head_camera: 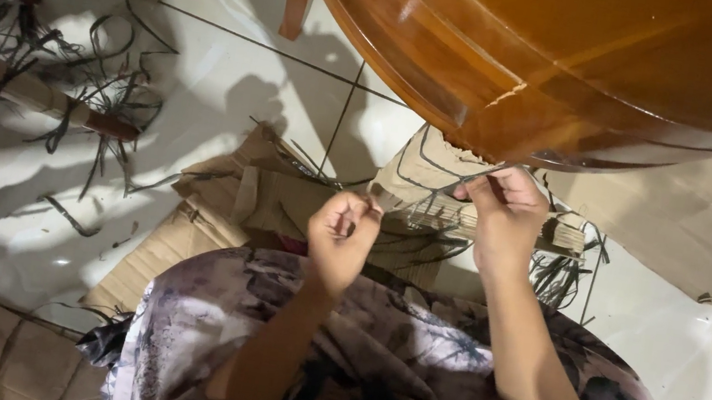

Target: Wrapping the legs of a wooden stool with protective paper and securing them with ties.

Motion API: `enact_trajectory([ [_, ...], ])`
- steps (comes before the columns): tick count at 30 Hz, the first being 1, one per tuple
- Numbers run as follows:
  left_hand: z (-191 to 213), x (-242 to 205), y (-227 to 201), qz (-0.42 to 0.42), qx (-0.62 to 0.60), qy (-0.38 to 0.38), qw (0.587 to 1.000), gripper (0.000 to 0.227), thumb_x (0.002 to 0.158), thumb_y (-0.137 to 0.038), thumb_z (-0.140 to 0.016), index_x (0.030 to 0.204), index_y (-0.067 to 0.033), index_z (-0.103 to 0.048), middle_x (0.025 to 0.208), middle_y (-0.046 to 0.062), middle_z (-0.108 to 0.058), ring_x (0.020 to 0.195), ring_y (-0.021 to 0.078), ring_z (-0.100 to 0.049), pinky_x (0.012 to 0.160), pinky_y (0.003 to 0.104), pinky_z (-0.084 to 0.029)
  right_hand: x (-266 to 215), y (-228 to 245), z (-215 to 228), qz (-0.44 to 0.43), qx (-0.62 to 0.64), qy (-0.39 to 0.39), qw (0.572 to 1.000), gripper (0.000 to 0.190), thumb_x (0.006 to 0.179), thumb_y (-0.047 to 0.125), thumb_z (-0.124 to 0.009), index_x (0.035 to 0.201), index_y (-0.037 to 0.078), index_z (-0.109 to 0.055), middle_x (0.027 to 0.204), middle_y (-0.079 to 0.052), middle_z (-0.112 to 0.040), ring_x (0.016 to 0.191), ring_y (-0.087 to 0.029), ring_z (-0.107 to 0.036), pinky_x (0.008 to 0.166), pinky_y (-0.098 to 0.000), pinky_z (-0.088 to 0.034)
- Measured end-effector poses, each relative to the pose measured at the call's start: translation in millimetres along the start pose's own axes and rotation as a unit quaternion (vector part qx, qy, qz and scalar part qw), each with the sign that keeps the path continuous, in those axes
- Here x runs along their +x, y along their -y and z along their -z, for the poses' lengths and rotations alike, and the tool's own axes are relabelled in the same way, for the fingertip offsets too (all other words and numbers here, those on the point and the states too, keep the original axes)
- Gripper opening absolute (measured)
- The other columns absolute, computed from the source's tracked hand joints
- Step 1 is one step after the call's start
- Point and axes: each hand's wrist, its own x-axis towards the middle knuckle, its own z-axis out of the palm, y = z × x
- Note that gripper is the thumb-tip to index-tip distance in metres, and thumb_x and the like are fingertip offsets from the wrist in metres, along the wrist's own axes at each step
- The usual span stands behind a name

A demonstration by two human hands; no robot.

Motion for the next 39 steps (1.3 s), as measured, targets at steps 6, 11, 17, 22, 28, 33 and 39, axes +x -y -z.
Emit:
enact_trajectory([
  [6, 7.0, 3.8, 10.5, 0.05, 0.158, -0.011, 0.986, 0.04, 0.074, -0.001, -0.077, 0.103, -0.0103, -0.052, 0.103, 0.011, -0.068, 0.09, 0.0195, -0.065, 0.082, 0.031, -0.052, -3.8, 6.4, 17.6, -0.092, -0.206, 0.118, 0.967, 0.005, 0.086, 0.002, -0.072, 0.086, -0.003, -0.069, 0.074, -0.019, -0.07, 0.068, -0.025, -0.069, 0.067, -0.0345, -0.055],
  [11, 14.1, 14.6, 41.6, -0.034, 0.298, 0.047, 0.953, 0.077, 0.075, -0.005, -0.081, 0.143, 0.0032, -0.046, 0.131, 0.032, -0.057, 0.125, 0.0455, -0.059, 0.102, 0.051, -0.05, -25.3, -30.3, -6.6, -0.173, -0.388, 0.243, 0.872, 0.078, 0.076, 0.028, -0.087, 0.131, -0.016, -0.055, 0.105, -0.033, -0.073, 0.103, -0.046, -0.072, 0.089, -0.0537, -0.057],
  [17, 29.4, 34.5, 119.6, 0.064, 0.395, 0.109, 0.91, 0.061, 0.075, -0.029, -0.088, 0.129, -0.0102, -0.066, 0.097, 0.018, -0.076, 0.095, 0.0359, -0.074, 0.076, 0.037, -0.064, -31.5, -65.1, -34.2, -0.078, -0.442, 0.235, 0.862, 0.037, 0.079, 0.016, -0.078, 0.108, -0.007, -0.072, 0.095, -0.03, -0.07, 0.094, -0.051, -0.07, 0.081, -0.0579, -0.059],
  [22, 24.6, 43.4, 116.2, 0.027, 0.441, 0.11, 0.891, 0.052, 0.067, -0.05, -0.087, 0.111, -0.0251, -0.074, 0.078, 0.007, -0.075, 0.082, 0.0252, -0.076, 0.066, 0.04, -0.061, -23.2, -63.6, -32.6, -0.094, -0.452, 0.246, 0.852, 0.04, 0.081, 0.018, -0.077, 0.112, -0.007, -0.07, 0.099, -0.03, -0.07, 0.098, -0.05, -0.069, 0.083, -0.057, -0.059],
  [28, -7.7, 30.8, 117.5, -0.049, 0.366, 0.098, 0.924, 0.056, 0.069, -0.052, -0.087, 0.113, -0.0197, -0.075, 0.086, 0.01, -0.077, 0.086, 0.0285, -0.076, 0.069, 0.041, -0.062, -18.7, -65.2, 4.7, -0.125, -0.477, 0.238, 0.837, 0.043, 0.084, 0.02, -0.076, 0.116, -0.007, -0.068, 0.103, -0.029, -0.07, 0.102, -0.049, -0.069, 0.084, -0.0561, -0.058],
  [33, -37.1, 21.0, 112.4, -0.072, 0.324, 0.076, 0.94, 0.06, 0.067, -0.042, -0.092, 0.117, -0.0145, -0.074, 0.091, 0.015, -0.077, 0.09, 0.0316, -0.075, 0.07, 0.041, -0.062, -13.4, -65.8, 27.0, -0.149, -0.496, 0.228, 0.825, 0.045, 0.085, 0.021, -0.075, 0.119, -0.007, -0.067, 0.106, -0.029, -0.07, 0.105, -0.048, -0.068, 0.086, -0.0554, -0.058],
  [39, -34.5, 19.5, 137.9, -0.085, 0.307, 0.08, 0.944, 0.063, 0.066, -0.042, -0.093, 0.117, -0.0111, -0.074, 0.092, 0.014, -0.078, 0.09, 0.032, -0.076, 0.07, 0.039, -0.061, -14.2, -66.3, 28.2, -0.17, -0.517, 0.236, 0.805, 0.048, 0.088, 0.023, -0.074, 0.124, -0.007, -0.065, 0.11, -0.029, -0.07, 0.109, -0.047, -0.067, 0.087, -0.0545, -0.058],
])
